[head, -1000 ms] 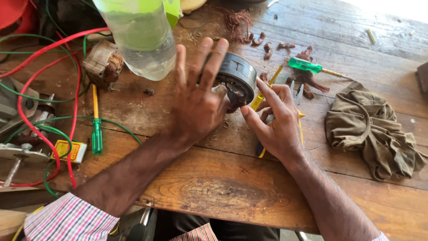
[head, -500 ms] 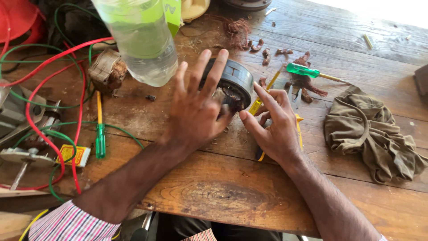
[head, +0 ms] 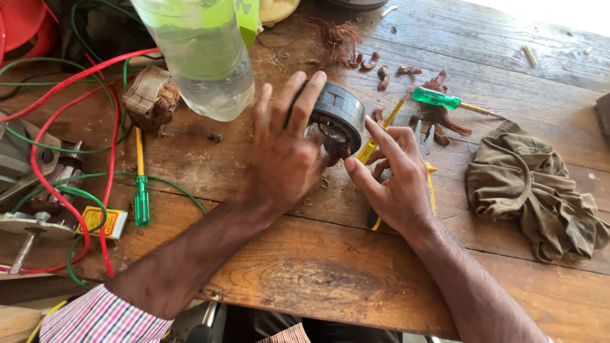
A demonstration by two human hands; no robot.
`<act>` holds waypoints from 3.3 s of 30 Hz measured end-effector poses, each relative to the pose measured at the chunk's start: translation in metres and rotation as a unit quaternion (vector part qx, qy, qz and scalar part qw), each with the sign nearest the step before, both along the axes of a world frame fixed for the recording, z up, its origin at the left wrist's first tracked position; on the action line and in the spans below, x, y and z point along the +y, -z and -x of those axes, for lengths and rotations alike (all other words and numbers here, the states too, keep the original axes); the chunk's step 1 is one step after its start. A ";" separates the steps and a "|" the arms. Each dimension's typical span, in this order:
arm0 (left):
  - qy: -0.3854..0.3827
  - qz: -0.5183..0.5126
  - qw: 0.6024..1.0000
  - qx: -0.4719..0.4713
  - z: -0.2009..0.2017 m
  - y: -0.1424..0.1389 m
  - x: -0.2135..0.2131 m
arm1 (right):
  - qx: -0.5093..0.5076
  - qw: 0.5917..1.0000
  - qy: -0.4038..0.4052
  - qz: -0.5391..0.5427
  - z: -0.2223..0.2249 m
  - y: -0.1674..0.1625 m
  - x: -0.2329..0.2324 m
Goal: The person holds a motor stator on a wooden workbench and uses a screwdriver to pry and scrape burnt insulation and old winding material out of the stator slots, rotating the stator to work around it. Scraped debris accumulates on the bench beside the part.
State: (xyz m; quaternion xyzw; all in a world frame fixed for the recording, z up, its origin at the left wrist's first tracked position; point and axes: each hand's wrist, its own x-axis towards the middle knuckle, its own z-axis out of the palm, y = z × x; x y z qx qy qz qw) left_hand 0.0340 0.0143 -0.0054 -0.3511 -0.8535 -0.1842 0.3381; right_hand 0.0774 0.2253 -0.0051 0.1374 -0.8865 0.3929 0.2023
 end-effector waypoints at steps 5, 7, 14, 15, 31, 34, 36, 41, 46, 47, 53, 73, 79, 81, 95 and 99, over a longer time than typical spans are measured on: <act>0.002 -0.002 0.998 0.056 0.003 0.008 0.006 | 0.005 1.000 0.000 0.003 -0.001 0.002 -0.001; -0.016 0.006 0.998 0.060 0.003 0.011 0.007 | 0.010 1.000 -0.001 0.003 -0.001 0.002 -0.001; -0.001 0.021 0.998 0.060 0.003 0.007 0.005 | 0.006 1.000 -0.001 0.006 -0.004 -0.002 -0.001; -0.006 0.017 0.999 0.042 0.002 0.005 0.005 | 0.004 1.000 0.001 0.006 -0.005 -0.003 -0.001; -0.023 0.062 0.995 0.069 0.001 -0.004 0.010 | 0.008 1.000 0.005 -0.014 -0.002 -0.003 -0.001; -0.022 0.058 0.995 0.077 0.003 0.002 0.011 | 0.002 1.000 -0.005 -0.006 -0.001 -0.001 0.001; -0.025 0.057 0.995 0.083 0.003 0.006 0.013 | 0.005 1.000 -0.006 -0.003 -0.002 0.000 0.003; -0.028 0.057 0.994 0.092 0.001 0.003 0.014 | 0.006 1.000 -0.003 -0.005 -0.005 -0.001 0.002; -0.062 0.083 0.995 0.001 -0.001 -0.011 0.012 | -0.007 1.000 0.007 -0.003 -0.009 -0.006 0.003; -0.067 0.079 0.995 -0.016 -0.001 -0.012 0.012 | -0.002 1.000 0.005 -0.003 -0.009 -0.006 0.003; -0.055 0.069 0.996 0.023 -0.001 -0.007 0.010 | 0.011 1.000 -0.004 -0.002 -0.008 -0.003 0.003; 0.014 0.042 0.994 0.098 0.016 0.014 0.001 | 0.031 0.999 -0.014 -0.011 -0.001 0.013 0.000; 0.019 0.024 0.994 0.103 0.017 0.014 0.000 | 0.026 0.999 -0.012 -0.020 -0.001 0.014 0.000; 0.011 0.027 0.993 0.117 0.019 0.013 -0.001 | 0.026 0.999 -0.010 -0.017 -0.002 0.013 0.000; -0.005 0.042 0.996 0.081 0.018 0.003 -0.002 | 0.018 1.000 -0.003 -0.025 -0.002 0.009 0.002; 0.054 0.039 0.998 0.009 0.017 0.001 -0.016 | 0.019 0.999 -0.001 -0.026 -0.002 0.008 0.001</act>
